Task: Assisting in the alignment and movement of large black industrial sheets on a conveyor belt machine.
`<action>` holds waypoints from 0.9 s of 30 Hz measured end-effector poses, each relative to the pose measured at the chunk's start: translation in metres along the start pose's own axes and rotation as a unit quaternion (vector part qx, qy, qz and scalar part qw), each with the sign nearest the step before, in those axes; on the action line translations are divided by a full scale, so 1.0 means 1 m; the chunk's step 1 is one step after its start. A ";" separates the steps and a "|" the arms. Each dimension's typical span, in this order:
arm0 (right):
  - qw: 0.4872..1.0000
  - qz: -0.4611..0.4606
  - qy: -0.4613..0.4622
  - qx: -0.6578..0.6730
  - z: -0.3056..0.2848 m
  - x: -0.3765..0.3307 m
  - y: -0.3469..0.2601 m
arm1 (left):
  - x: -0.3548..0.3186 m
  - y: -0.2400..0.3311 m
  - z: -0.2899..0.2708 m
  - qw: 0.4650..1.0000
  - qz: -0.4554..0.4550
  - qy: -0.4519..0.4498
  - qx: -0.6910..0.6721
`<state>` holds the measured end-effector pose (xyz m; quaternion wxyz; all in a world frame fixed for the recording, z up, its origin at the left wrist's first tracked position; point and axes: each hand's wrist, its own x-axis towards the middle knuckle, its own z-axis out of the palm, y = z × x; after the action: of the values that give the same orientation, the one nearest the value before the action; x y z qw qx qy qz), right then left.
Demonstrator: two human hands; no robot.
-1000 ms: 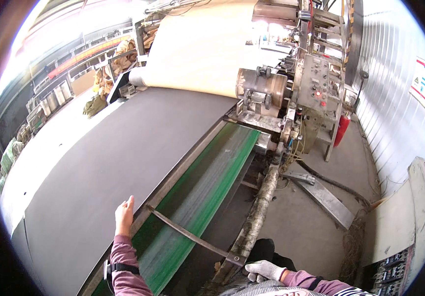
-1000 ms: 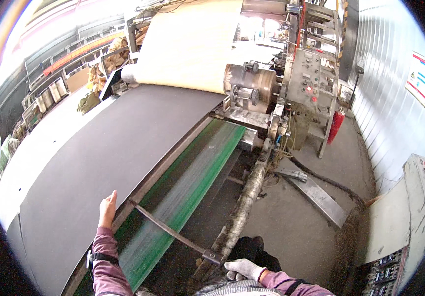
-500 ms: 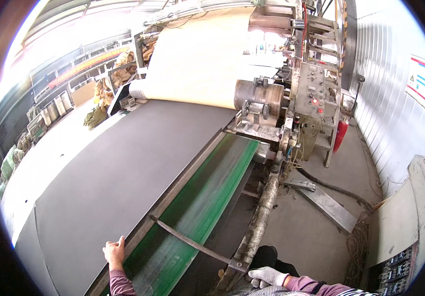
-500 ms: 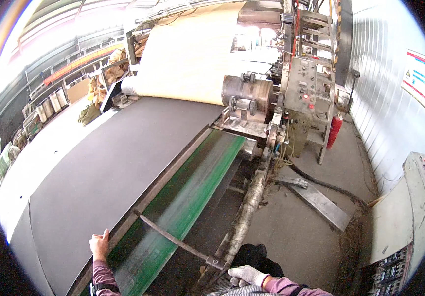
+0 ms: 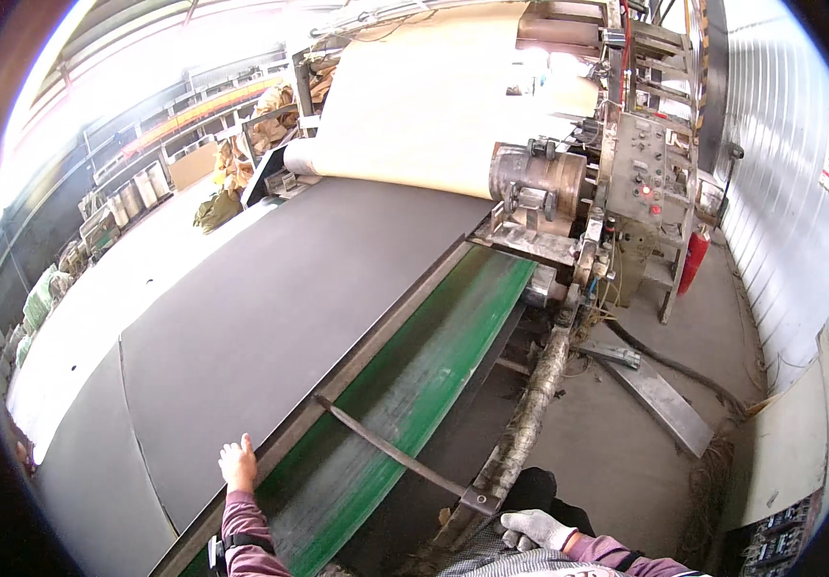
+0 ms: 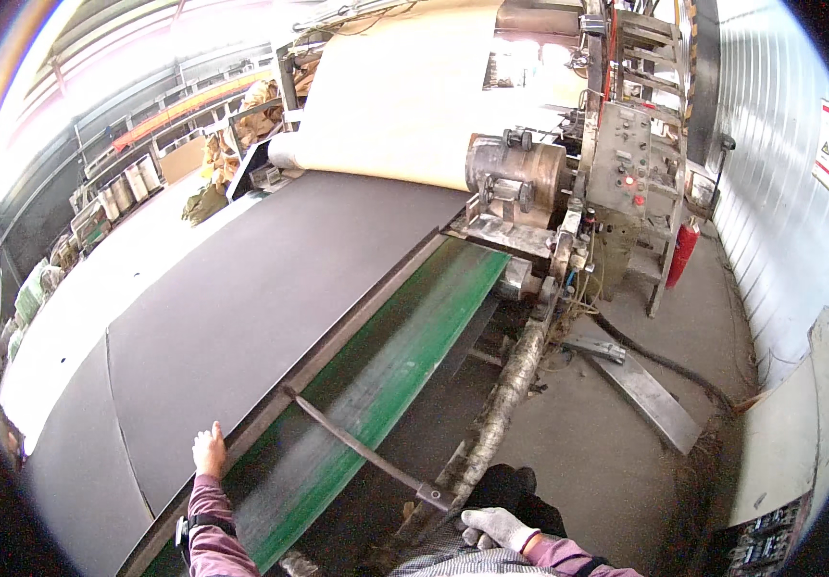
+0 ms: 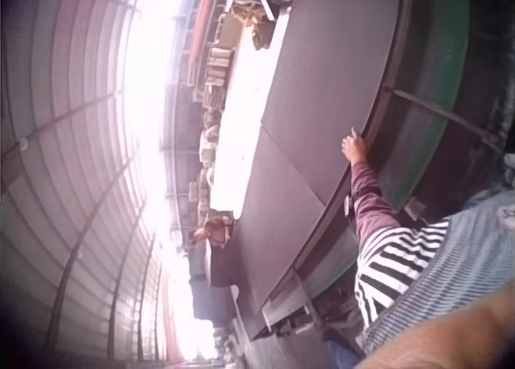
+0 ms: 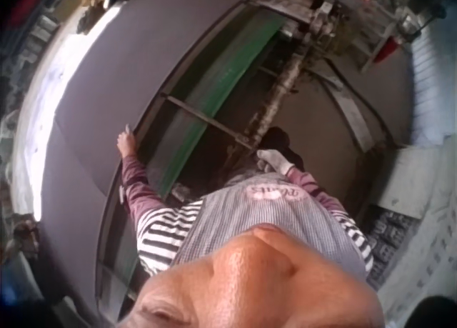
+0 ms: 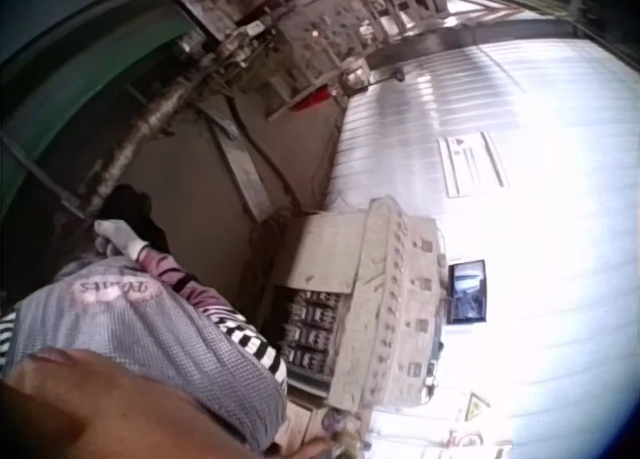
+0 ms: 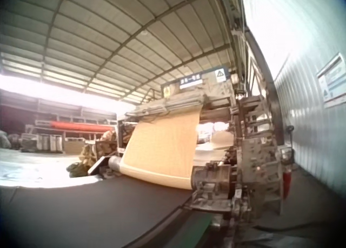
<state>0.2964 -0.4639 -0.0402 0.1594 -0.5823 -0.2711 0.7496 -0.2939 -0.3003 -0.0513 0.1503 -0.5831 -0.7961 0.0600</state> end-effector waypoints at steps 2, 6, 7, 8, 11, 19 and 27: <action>1.000 -0.006 -0.006 -0.009 -0.001 0.003 -0.001 | -0.027 -0.053 0.012 0.997 -0.058 -0.054 -0.009; 1.000 0.009 -0.008 -0.017 -0.004 0.005 -0.003 | -0.045 -0.088 0.022 0.995 -0.046 -0.079 -0.032; 1.000 0.018 -0.016 -0.012 -0.004 0.006 -0.003 | -0.042 -0.081 0.023 0.995 -0.022 -0.073 -0.066; 1.000 0.023 -0.015 -0.013 -0.003 0.007 -0.004 | -0.036 -0.068 0.023 0.999 0.006 -0.038 -0.033; 0.999 0.022 0.006 -0.030 -0.003 0.010 -0.003 | -0.007 -0.012 0.019 1.000 0.018 -0.002 -0.022; 0.999 0.011 0.023 -0.029 -0.004 0.014 0.000 | 0.068 0.133 -0.035 0.992 -0.027 0.064 -0.107; 0.999 0.024 0.032 0.009 0.000 0.016 -0.001 | 0.056 0.129 -0.056 0.977 0.172 0.096 -0.080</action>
<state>0.2917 -0.4538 -0.0519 0.1553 -0.6109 -0.2455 0.7365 -0.1743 -0.2111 -0.0232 0.1665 -0.7247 -0.6677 -0.0347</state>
